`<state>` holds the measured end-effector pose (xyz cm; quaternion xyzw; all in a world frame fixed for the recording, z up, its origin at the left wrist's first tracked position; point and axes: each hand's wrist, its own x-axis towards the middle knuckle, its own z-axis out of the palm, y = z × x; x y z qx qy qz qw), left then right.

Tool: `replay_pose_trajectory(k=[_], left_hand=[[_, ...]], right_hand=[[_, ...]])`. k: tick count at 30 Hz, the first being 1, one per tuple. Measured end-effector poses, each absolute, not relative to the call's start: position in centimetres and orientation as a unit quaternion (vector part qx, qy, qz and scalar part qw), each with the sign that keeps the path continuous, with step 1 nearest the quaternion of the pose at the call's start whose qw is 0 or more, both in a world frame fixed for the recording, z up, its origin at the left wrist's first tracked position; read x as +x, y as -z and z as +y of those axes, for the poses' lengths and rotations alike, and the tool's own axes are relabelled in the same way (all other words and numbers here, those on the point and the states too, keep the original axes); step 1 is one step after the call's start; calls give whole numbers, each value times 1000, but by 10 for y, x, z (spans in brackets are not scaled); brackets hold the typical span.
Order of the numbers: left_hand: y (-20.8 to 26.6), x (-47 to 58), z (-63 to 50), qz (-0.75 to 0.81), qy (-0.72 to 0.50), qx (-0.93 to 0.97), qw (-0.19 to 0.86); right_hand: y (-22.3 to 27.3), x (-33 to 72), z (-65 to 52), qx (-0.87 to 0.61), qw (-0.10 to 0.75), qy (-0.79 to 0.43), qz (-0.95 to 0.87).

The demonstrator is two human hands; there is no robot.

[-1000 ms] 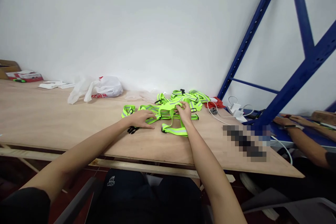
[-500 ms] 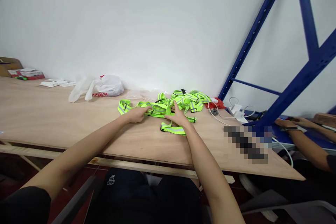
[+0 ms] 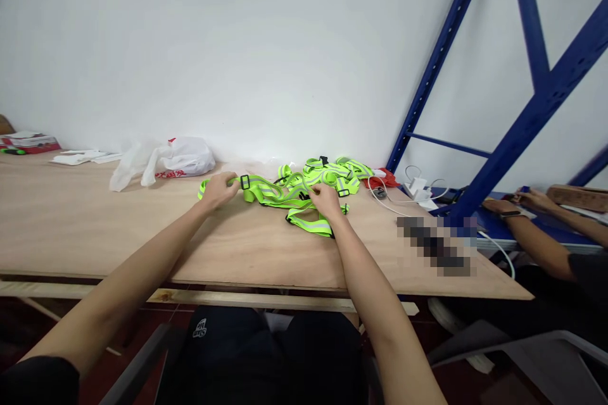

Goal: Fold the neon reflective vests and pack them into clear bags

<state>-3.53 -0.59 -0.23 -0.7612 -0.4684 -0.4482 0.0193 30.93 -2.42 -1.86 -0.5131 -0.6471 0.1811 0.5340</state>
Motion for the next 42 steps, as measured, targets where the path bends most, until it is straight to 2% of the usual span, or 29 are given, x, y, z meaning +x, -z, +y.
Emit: replay_pose_trajectory(k=[9, 14, 17, 20, 23, 34, 39, 42], left_hand=[[-7, -46, -8, -470, 404, -775, 124], [-8, -40, -9, -428, 402, -807, 63], [2, -24, -13, -391, 317, -864, 13], [15, -9, -13, -411, 205, -888, 22], [24, -6, -9, -446, 159, -880, 37], [28, -15, 0, -517, 135, -845, 37], [26, -17, -2, -501, 131, -856, -11], [21, -22, -3, -465, 128, -874, -60]], right_hand=[[12, 319, -27, -457, 574, -324, -597], [10, 315, -30, -429, 571, -399, -575], [12, 311, -34, -417, 563, -437, -564], [13, 309, -36, -409, 563, -463, -550], [13, 309, -36, -400, 562, -481, -541], [12, 308, -37, -395, 538, -483, -567], [10, 305, -41, -406, 491, -468, -613], [8, 304, -45, -411, 432, -466, -654]])
